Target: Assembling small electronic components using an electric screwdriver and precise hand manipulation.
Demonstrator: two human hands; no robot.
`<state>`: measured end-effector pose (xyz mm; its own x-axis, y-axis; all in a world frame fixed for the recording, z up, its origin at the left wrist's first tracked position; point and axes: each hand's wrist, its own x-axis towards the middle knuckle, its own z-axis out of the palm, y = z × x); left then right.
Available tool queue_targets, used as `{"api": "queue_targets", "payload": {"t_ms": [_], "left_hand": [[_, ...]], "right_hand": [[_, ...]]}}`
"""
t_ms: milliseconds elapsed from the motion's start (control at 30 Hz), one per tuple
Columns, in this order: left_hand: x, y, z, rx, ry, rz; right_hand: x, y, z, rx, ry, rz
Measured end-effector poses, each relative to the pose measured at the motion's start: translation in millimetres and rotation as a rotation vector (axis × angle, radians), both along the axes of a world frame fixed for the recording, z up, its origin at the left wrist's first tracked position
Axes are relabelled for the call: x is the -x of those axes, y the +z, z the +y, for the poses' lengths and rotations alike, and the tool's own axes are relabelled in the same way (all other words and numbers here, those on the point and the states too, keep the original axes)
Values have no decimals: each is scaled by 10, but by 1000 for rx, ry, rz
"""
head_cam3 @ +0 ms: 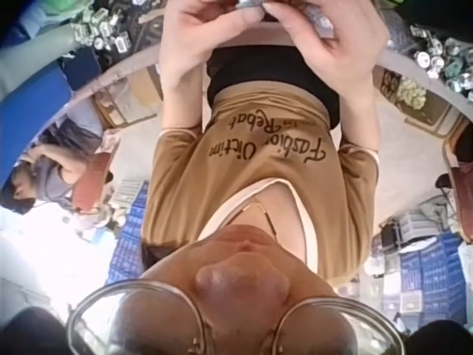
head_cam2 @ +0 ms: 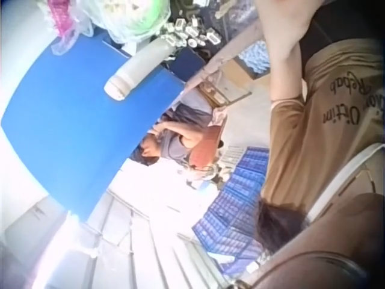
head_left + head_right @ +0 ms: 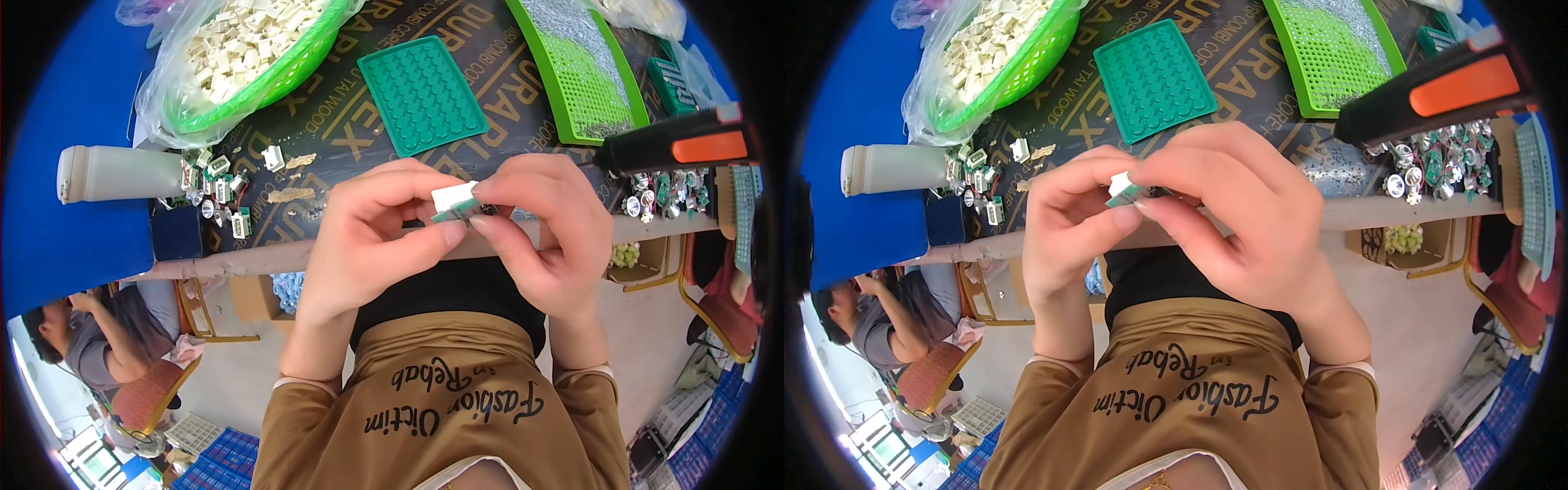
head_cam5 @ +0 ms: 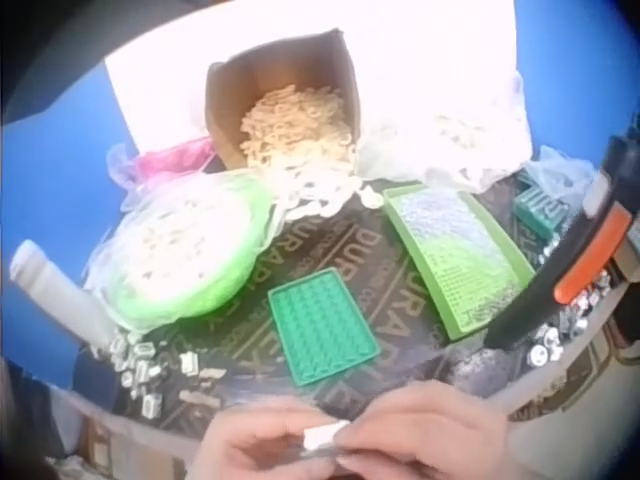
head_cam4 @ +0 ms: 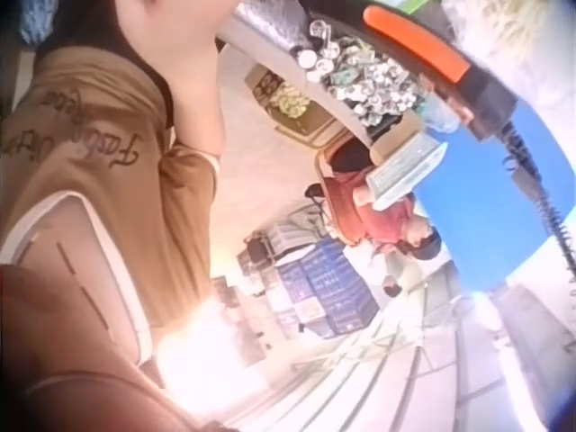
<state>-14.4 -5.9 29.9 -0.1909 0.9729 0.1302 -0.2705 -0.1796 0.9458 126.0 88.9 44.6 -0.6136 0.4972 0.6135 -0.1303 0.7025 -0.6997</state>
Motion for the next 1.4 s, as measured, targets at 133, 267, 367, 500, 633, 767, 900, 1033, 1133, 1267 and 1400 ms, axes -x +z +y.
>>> {"api": "queue_targets", "payload": {"t_ms": [133,267,367,500,633,767,900,1033,1133,1267,1400], "left_hand": [[-89,-12,-1,21,-12,-229],[-93,-36,-4,26,-14,-210],[-104,-27,-15,42,13,-173],[-153,-13,-6,54,81,-168],[-150,-7,-20,53,35,-207],[-125,-117,-7,-50,21,-323],[-146,-278,57,-305,50,-338],[-157,-306,36,-355,158,-375],[-117,-306,-30,-356,195,-198],[-131,-286,-73,-380,241,-2],[-110,-296,-141,-322,225,90]], "right_hand": [[-32,-33,74,-133,40,15],[-38,-6,108,-156,22,13],[-32,36,80,-30,18,-39],[-51,62,67,13,9,-106],[-37,86,34,-30,2,-107],[-55,53,90,-64,167,-106],[-100,-84,44,246,243,60],[-201,-366,-105,307,24,261],[-218,-397,-281,764,170,73],[-121,-361,-223,1141,384,104],[-79,-288,-122,1127,383,117]]}}
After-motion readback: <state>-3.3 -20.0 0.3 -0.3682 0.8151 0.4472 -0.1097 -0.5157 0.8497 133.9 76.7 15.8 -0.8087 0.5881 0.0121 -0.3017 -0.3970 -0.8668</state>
